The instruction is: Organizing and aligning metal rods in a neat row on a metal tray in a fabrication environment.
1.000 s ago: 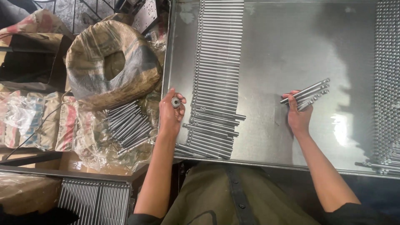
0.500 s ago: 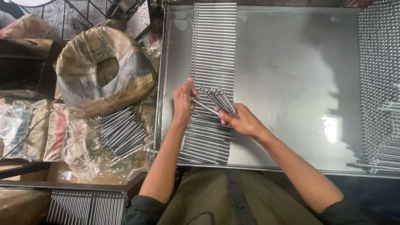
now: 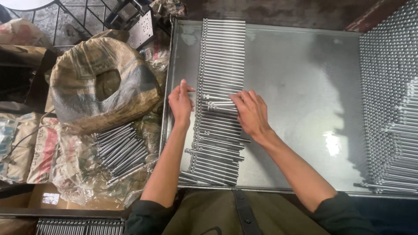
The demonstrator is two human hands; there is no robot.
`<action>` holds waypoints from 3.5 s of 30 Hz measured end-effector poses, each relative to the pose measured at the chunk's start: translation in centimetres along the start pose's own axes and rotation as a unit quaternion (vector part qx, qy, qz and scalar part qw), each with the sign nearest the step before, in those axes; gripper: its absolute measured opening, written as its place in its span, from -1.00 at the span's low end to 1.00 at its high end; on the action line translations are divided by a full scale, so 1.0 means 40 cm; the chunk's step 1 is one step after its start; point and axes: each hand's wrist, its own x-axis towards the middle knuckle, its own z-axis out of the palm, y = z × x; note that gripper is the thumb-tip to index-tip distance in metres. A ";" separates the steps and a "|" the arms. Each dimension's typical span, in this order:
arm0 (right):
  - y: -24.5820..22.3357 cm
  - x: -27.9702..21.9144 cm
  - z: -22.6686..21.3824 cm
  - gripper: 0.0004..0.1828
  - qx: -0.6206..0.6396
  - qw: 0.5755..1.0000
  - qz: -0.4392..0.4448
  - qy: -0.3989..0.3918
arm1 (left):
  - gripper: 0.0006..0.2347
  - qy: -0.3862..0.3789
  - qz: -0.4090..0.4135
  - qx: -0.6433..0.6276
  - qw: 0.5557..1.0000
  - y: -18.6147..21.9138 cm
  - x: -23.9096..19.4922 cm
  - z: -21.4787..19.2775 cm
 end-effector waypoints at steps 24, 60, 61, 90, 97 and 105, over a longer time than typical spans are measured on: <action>-0.025 0.050 -0.013 -0.62 0.124 0.988 0.067 -0.059 | -0.61 -0.033 -0.013 0.001 0.999 0.038 -0.008 -0.001; -0.110 0.020 -0.084 -0.74 0.235 0.963 0.060 -0.115 | -0.61 -0.163 -0.037 -0.040 0.985 -0.005 -0.020 0.025; -0.121 0.024 -0.100 -0.89 0.357 0.912 0.113 -0.165 | -0.57 -0.187 -0.075 -0.075 0.977 0.001 -0.027 0.028; -0.171 0.013 -0.076 -0.82 0.318 0.924 0.157 -0.144 | -0.62 -0.063 0.014 0.051 0.997 -0.023 -0.079 0.021; -0.100 0.009 0.011 -0.72 0.110 0.992 0.064 0.007 | -0.65 0.030 -0.014 0.002 0.999 -0.002 -0.036 0.000; -0.144 -0.024 -0.015 -0.71 0.285 0.951 0.115 -0.036 | -0.67 -0.031 0.026 0.047 0.998 -0.012 -0.107 0.040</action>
